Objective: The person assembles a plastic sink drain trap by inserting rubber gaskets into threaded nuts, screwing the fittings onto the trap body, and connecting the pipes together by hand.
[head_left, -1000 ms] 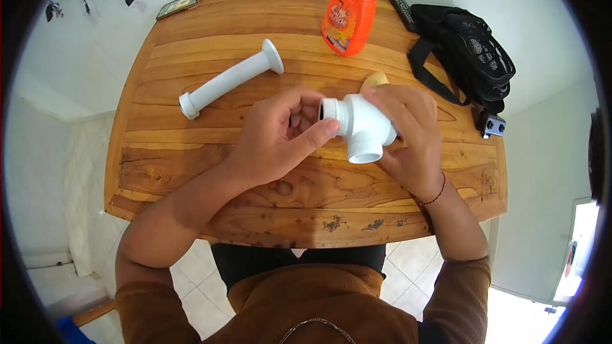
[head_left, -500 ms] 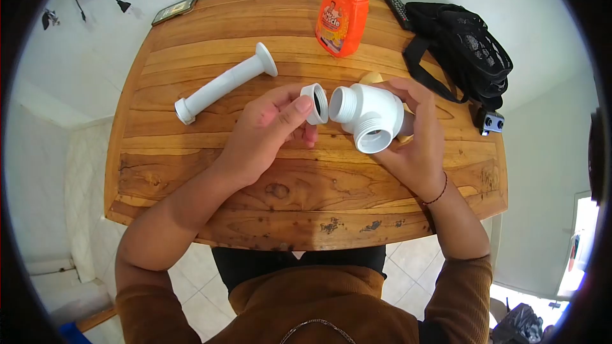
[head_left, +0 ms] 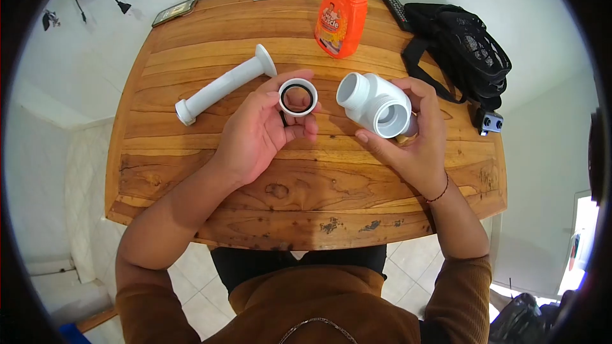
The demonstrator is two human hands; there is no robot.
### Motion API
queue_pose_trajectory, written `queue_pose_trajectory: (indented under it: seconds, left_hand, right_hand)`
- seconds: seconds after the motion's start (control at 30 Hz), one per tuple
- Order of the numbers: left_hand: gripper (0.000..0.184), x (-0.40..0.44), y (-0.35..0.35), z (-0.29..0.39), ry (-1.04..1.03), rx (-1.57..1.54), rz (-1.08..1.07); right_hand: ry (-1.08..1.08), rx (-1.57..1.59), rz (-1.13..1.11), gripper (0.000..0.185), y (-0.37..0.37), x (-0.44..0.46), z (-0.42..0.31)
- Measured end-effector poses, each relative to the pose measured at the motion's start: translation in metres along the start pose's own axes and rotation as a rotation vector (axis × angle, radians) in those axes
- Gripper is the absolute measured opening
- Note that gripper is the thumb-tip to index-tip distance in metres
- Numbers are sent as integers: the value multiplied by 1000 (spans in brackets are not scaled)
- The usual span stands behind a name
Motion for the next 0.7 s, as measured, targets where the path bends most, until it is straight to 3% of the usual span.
queue_pose_trajectory:
  seconds: [0.63, 0.7]
  left_hand:
    - [40, -4, -6, 4, -18, 276, 64]
    - [38, -5, -7, 6, -17, 265, 96]
  right_hand:
    - [-10, -38, -10, 73, 0, 2, -3]
    - [14, -39, -102, 71, -4, 4, -4]
Point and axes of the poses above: each hand's wrist, its own x-axis towards the middle knuckle, its own y-axis out of the back of the hand, z = x × y, the point moved 7 cm from there along x, towards the middle knuckle, and after that the axes turned 2 degrees about y, right-handed, at the moved point
